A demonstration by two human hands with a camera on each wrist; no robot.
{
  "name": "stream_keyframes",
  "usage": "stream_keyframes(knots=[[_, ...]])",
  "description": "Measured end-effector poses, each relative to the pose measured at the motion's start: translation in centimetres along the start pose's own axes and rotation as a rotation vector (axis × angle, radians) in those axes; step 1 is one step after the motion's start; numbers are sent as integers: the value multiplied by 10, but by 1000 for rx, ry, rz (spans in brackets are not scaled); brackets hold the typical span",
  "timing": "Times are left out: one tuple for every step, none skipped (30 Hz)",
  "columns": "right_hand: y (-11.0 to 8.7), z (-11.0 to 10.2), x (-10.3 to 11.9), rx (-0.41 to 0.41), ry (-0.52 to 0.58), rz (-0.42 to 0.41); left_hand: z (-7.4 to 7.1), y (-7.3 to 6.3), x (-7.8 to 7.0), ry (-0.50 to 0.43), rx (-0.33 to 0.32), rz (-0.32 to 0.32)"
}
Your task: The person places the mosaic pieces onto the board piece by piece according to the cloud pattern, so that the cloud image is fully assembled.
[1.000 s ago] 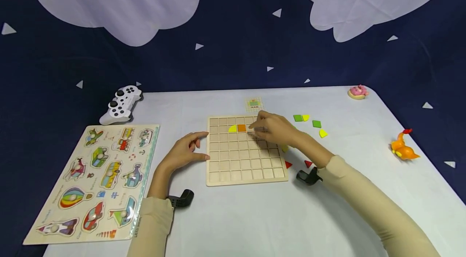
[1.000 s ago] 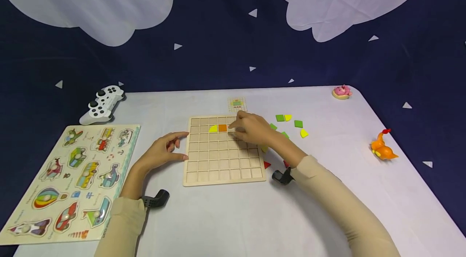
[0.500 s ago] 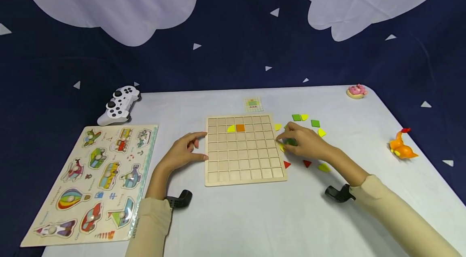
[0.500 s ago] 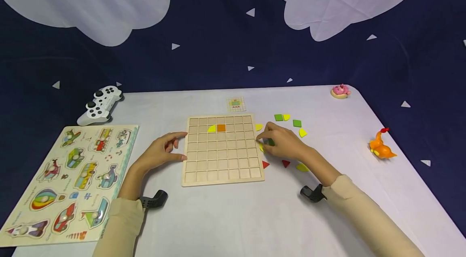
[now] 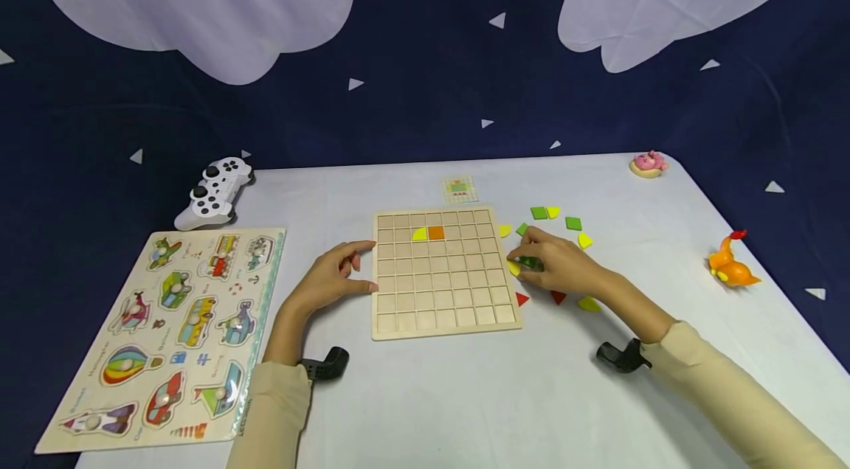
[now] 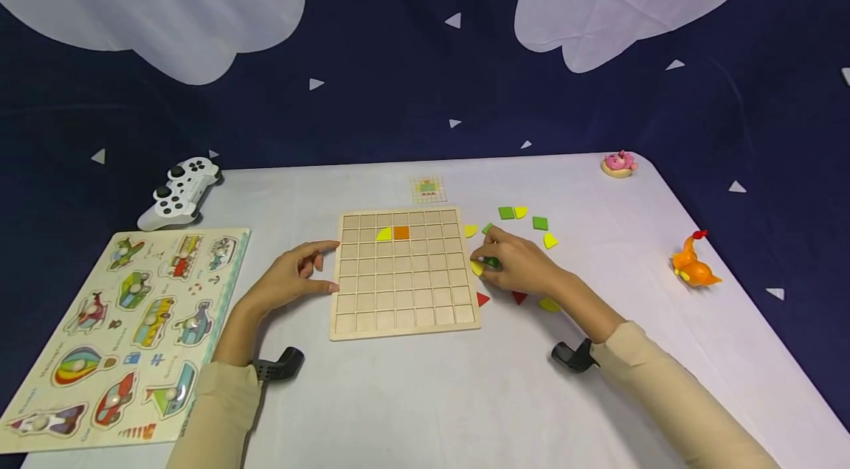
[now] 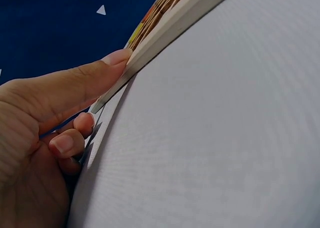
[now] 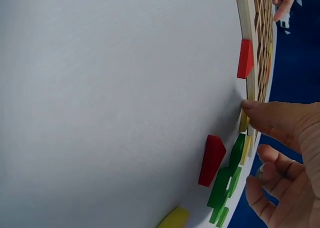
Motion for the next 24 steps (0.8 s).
stream_keyframes(knots=[[0, 0, 0, -2, -4, -1, 0, 0, 0, -3, 0, -2], [1, -1, 0, -6, -8, -3, 0, 0, 0, -4, 0, -1], [1, -1, 0, -9, -14, -3, 0, 0, 1, -4, 0, 0], [0, -1, 0, -12, -19, -1, 0, 0, 1, -4, 1, 0], [0, -2, -1, -16, -23, 0, 0, 0, 1, -4, 2, 1], [0, -2, -1, -19, -26, 3, 0, 0, 1, -3, 2, 1], [-1, -2, -2, -20, -26, 6, 0, 0, 1, -3, 1, 1], [-1, -3, -2, -21, -26, 9, -1, 0, 1, -2, 1, 1], [-2, -3, -3, -20, -25, 12, -1, 0, 1, -3, -1, 1], [-3, -2, -4, -19, -19, 13, -1, 0, 1, -4, -1, 2], [-3, -2, -4, -17, -14, 12, -1, 0, 0, -5, -2, 2], [-3, -2, -4, -17, -8, 10, -1, 0, 0, -6, -3, 3], [-3, -2, -5, -16, -1, 8, -1, 0, 0, -8, -5, 2], [-3, -2, -5, -17, 2, 3, -1, 0, 0, -8, -5, 2], [-3, -2, -4, -17, 2, -4, -1, 0, 0, -8, -5, 3], [-4, -3, -4, -20, 1, -13, -1, 0, 1, -9, -4, 3], [-4, -3, -4, -25, -2, -24, -1, 0, 1, -11, -5, -1], [-4, -4, -3, -32, -4, -33, -1, -1, 0, -13, -6, -3], [-5, -4, -3, -37, -5, -41, -1, -1, 0, -12, -6, -5], [-5, -5, -3, -48, -8, -54, -1, 0, 1, -11, -5, -8], [-6, -5, -3, -61, -9, -67, -1, 0, 1, -12, -5, -10], [-7, -6, -3, -75, -9, -77, 0, 0, 1, -13, -5, -12], [-8, -6, -3, -87, -6, -83, 0, 0, 1, -14, -5, -12], [-9, -7, -3, -97, -1, -88, 0, 0, 1, -14, -4, -10]])
Point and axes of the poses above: each hand's wrist, its own y-axis towards the middle knuckle, its own z-axis out of the palm, x = y × z, the point moved 9 cm from there along y, towards the middle knuckle, and after that the axes turned 12 degrees about -x, right-handed, at the moved point
